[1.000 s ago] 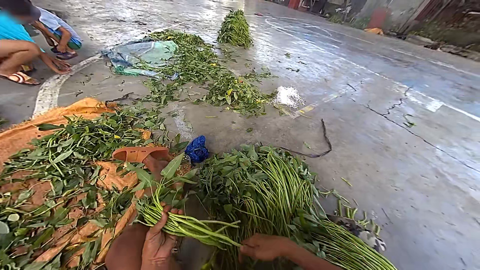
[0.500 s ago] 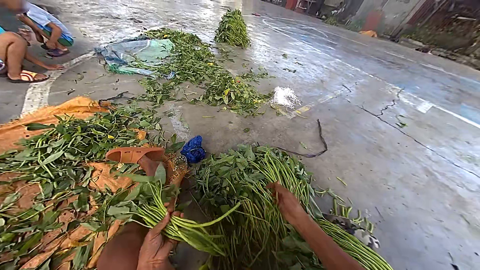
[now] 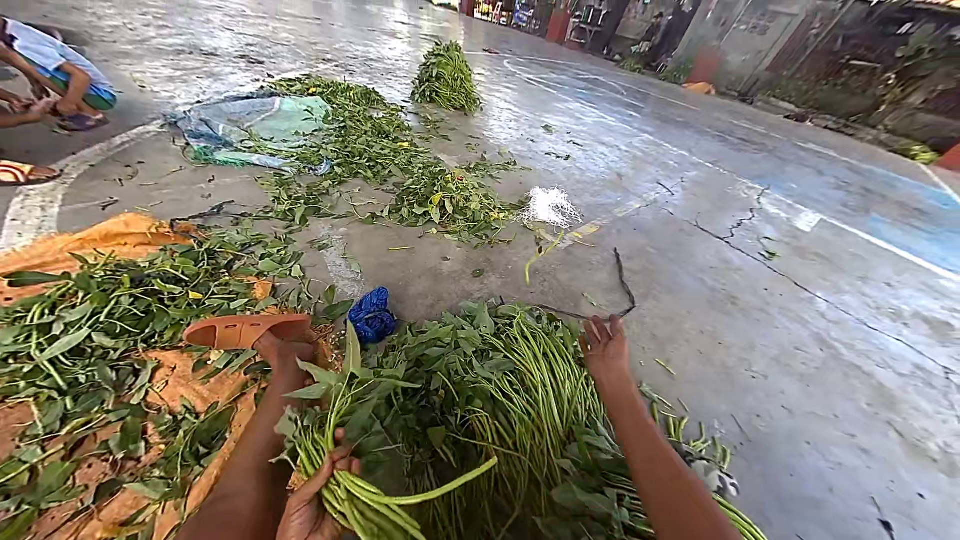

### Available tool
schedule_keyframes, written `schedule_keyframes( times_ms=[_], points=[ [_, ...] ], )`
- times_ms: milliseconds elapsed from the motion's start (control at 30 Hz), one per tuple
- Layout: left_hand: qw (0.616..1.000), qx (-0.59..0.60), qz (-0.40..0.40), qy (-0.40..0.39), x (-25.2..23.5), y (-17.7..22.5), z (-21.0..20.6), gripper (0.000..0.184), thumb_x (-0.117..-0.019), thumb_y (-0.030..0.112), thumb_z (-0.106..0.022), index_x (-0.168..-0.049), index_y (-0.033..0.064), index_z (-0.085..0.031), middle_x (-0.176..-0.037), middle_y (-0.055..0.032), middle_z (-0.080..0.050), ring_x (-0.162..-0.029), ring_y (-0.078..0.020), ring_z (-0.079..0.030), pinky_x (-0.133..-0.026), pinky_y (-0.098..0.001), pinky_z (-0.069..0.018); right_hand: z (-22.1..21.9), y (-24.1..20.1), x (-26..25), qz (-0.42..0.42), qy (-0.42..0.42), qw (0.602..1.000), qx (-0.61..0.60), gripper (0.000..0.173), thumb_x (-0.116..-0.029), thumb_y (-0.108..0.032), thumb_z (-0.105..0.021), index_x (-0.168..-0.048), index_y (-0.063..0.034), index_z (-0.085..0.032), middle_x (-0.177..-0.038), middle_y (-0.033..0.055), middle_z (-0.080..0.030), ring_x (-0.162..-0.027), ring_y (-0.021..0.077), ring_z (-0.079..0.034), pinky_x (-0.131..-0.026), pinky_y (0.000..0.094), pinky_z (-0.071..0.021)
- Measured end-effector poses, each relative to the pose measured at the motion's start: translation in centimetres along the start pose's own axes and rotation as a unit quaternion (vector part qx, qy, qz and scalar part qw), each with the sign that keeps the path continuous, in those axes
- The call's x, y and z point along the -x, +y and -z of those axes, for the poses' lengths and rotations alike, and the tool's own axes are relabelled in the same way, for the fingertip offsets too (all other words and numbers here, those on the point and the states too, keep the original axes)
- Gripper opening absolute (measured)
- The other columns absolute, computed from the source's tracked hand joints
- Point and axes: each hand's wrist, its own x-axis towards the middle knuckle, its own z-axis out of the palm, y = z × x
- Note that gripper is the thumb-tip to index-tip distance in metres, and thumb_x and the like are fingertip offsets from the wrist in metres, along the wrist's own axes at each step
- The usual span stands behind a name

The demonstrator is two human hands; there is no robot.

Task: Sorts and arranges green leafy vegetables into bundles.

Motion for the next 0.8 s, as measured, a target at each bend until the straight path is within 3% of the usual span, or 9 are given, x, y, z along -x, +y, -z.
schedule_keyframes(
  times_ms=[67,100,167,233,333,500,600,700,800],
  points=[
    [0.995,-0.084,0.037,0.038,-0.5,-1.5,0.0,0.024,-0.0904,0.007,-0.068,-0.114,0.0089,-0.074,-0.088,-0.0061,-0.076,-0.078,-0.0162,-0.075,-0.079,-0.0342,-0.0639,-0.1,3.4,-0.4,-0.015,-0.013,0.972,0.235,0.050,-0.1112,-0.027,-0.043,-0.149,0.0040,-0.038,-0.143,0.0263,-0.051,-0.122,0.0348,-0.058,-0.100,0.0494,-0.0490],
    [0.989,-0.125,0.059,0.061,-0.8,-2.4,0.0,0.025,-0.0925,0.004,-0.061,-0.114,0.0087,-0.072,-0.086,-0.0058,-0.076,-0.076,-0.0168,-0.074,-0.079,-0.0358,-0.0635,-0.2,5.1,-0.6,-0.012,-0.049,0.931,0.362,0.043,-0.1081,-0.023,-0.052,-0.138,0.0074,-0.052,-0.131,0.0276,-0.060,-0.113,0.0349,-0.064,-0.096,0.0489,-0.0519],
    [0.960,-0.226,0.108,0.124,-0.9,-3.9,-1.2,0.028,-0.0984,-0.003,-0.043,-0.118,0.0055,-0.061,-0.080,-0.0043,-0.071,-0.071,-0.0158,-0.071,-0.075,-0.0349,-0.0625,-0.3,7.3,-0.6,-0.001,-0.113,0.811,0.573,0.039,-0.1024,-0.025,-0.061,-0.131,0.0015,-0.063,-0.128,0.0230,-0.064,-0.118,0.0346,-0.063,-0.104,0.0501,-0.0493],
    [0.916,-0.316,0.136,0.208,-0.5,-4.6,-4.9,0.022,-0.1021,-0.009,-0.041,-0.114,-0.0001,-0.057,-0.073,-0.0044,-0.063,-0.061,-0.0139,-0.065,-0.065,-0.0299,-0.0602,-0.8,7.8,0.3,0.013,-0.130,0.738,0.662,0.037,-0.1013,-0.023,-0.061,-0.131,-0.0016,-0.064,-0.135,0.0218,-0.060,-0.125,0.0358,-0.059,-0.107,0.0509,-0.0470],
    [0.911,-0.322,0.105,0.233,-0.2,-4.3,-5.2,0.018,-0.1022,-0.009,-0.044,-0.113,-0.0005,-0.056,-0.071,-0.0042,-0.061,-0.058,-0.0130,-0.063,-0.061,-0.0280,-0.0594,-2.3,6.5,2.4,0.059,-0.124,0.750,0.647,0.031,-0.1023,-0.018,-0.057,-0.128,-0.0031,-0.067,-0.128,0.0178,-0.066,-0.118,0.0318,-0.064,-0.103,0.0478,-0.0501],
    [0.942,-0.277,0.007,0.192,-1.0,-4.2,-2.0,0.029,-0.0941,-0.014,-0.049,-0.119,-0.0013,-0.055,-0.079,-0.0083,-0.067,-0.065,-0.0176,-0.068,-0.067,-0.0331,-0.0623,-4.5,5.3,9.9,0.070,-0.223,0.846,0.479,0.031,-0.0968,-0.019,-0.068,-0.122,0.0003,-0.066,-0.105,0.0125,-0.072,-0.093,0.0202,-0.071,-0.087,0.0371,-0.0576],
    [0.950,-0.273,0.009,0.152,-1.1,-5.2,-0.4,0.033,-0.0882,-0.010,-0.058,-0.119,-0.0006,-0.058,-0.089,-0.0096,-0.070,-0.074,-0.0199,-0.070,-0.073,-0.0359,-0.0630,-5.1,7.8,14.6,0.062,-0.306,0.838,0.448,0.033,-0.0938,-0.019,-0.071,-0.120,0.0000,-0.065,-0.098,0.0104,-0.071,-0.087,0.0186,-0.069,-0.081,0.0355,-0.0576],
    [0.951,-0.276,0.071,0.117,-1.0,-5.8,-0.6,0.035,-0.0884,-0.008,-0.062,-0.122,-0.0019,-0.058,-0.101,-0.0136,-0.072,-0.083,-0.0235,-0.072,-0.075,-0.0370,-0.0628,-4.8,10.5,18.3,0.085,-0.384,0.802,0.450,0.031,-0.0941,-0.017,-0.071,-0.118,0.0017,-0.066,-0.100,0.0145,-0.071,-0.089,0.0237,-0.070,-0.082,0.0394,-0.0579],
    [0.948,-0.282,0.073,0.131,-0.8,-5.8,-0.7,0.035,-0.0904,-0.007,-0.060,-0.125,-0.0017,-0.055,-0.101,-0.0140,-0.072,-0.083,-0.0228,-0.072,-0.075,-0.0364,-0.0628,-4.2,12.0,20.1,0.093,-0.444,0.759,0.467,0.028,-0.0951,-0.014,-0.069,-0.117,0.0027,-0.067,-0.103,0.0188,-0.070,-0.092,0.0292,-0.070,-0.085,0.0436,-0.0576]
  ],
)
